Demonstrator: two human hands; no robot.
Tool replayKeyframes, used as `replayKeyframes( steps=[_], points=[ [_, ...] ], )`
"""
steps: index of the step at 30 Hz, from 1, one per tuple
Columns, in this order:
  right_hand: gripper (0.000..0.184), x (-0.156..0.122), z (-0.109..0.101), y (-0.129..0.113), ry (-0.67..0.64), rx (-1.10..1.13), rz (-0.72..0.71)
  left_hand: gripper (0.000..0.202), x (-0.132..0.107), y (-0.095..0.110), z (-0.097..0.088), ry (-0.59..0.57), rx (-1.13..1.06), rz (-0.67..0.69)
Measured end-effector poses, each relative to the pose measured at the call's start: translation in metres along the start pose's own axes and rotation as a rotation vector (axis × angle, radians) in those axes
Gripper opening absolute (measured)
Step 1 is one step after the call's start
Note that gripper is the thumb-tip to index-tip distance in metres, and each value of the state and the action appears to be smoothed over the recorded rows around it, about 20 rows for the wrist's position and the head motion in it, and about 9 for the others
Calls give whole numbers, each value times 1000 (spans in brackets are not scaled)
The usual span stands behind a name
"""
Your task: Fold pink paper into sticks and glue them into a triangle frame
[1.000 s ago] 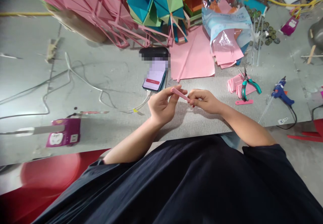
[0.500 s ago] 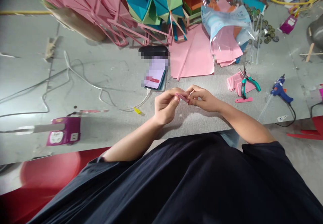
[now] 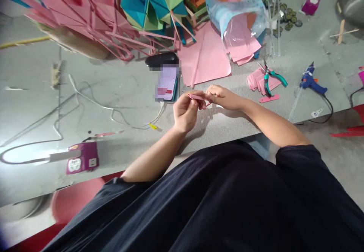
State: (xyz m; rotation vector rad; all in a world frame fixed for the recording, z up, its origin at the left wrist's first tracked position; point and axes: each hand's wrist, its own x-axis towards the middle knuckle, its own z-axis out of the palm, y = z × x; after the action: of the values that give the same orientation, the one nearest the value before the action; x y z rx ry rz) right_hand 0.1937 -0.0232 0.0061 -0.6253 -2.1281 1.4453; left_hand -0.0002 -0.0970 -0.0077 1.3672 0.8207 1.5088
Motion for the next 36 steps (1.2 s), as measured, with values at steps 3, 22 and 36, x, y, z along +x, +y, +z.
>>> replayKeyframes(
  steps=[3,22,36],
  points=[
    [81,2,2,0,-12,-87,-17,45,-1,-7,0,27,-4,-40],
    [21,-4,8,-4,312,-267,65,41,11,-34,-10,168,141,-135],
    [23,-7,19,-8,65,49,185,56,9,-20,-14,75,466,60]
  ],
)
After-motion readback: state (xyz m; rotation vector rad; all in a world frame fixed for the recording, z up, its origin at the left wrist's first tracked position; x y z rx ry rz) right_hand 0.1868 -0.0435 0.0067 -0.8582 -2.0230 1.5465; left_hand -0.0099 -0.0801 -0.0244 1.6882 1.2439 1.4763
